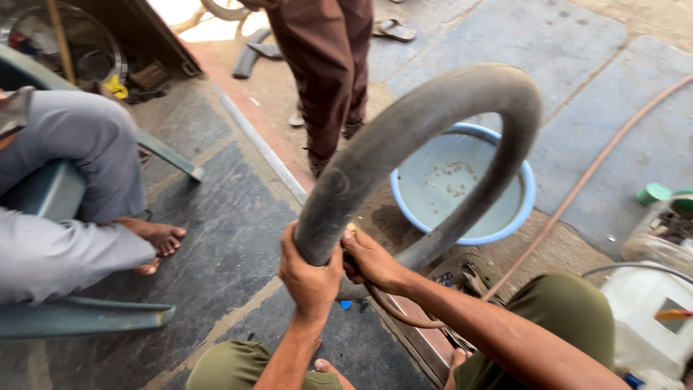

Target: The recorder is checking an inflated bicycle tire tube for leaks by rotating it through a basin of water and looking for bubbles.

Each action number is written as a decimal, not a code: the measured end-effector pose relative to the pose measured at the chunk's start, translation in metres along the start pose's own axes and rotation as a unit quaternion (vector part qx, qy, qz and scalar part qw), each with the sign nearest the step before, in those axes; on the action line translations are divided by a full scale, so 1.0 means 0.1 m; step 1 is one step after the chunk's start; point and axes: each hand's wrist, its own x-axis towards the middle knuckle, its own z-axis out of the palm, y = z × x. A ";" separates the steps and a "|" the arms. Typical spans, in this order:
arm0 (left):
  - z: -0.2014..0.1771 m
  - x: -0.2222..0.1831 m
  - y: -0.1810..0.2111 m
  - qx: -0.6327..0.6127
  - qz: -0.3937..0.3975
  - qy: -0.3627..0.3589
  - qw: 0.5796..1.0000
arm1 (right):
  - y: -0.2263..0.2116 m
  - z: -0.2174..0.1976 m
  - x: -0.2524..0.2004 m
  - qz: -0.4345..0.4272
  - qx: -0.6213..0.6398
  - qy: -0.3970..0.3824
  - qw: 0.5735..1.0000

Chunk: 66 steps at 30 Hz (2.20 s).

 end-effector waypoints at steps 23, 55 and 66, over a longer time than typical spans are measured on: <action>-0.07 0.03 0.11 0.016 -0.009 0.044 0.999 | -0.07 0.08 0.01 -0.013 0.008 -0.049 0.999; -0.30 0.14 -0.06 -0.102 -0.032 -0.102 0.989 | -0.21 -0.31 -0.38 -0.106 -0.403 0.032 0.909; -1.67 0.65 0.25 0.028 0.081 -0.239 0.967 | -0.75 -0.24 -0.75 -0.299 0.060 0.144 0.941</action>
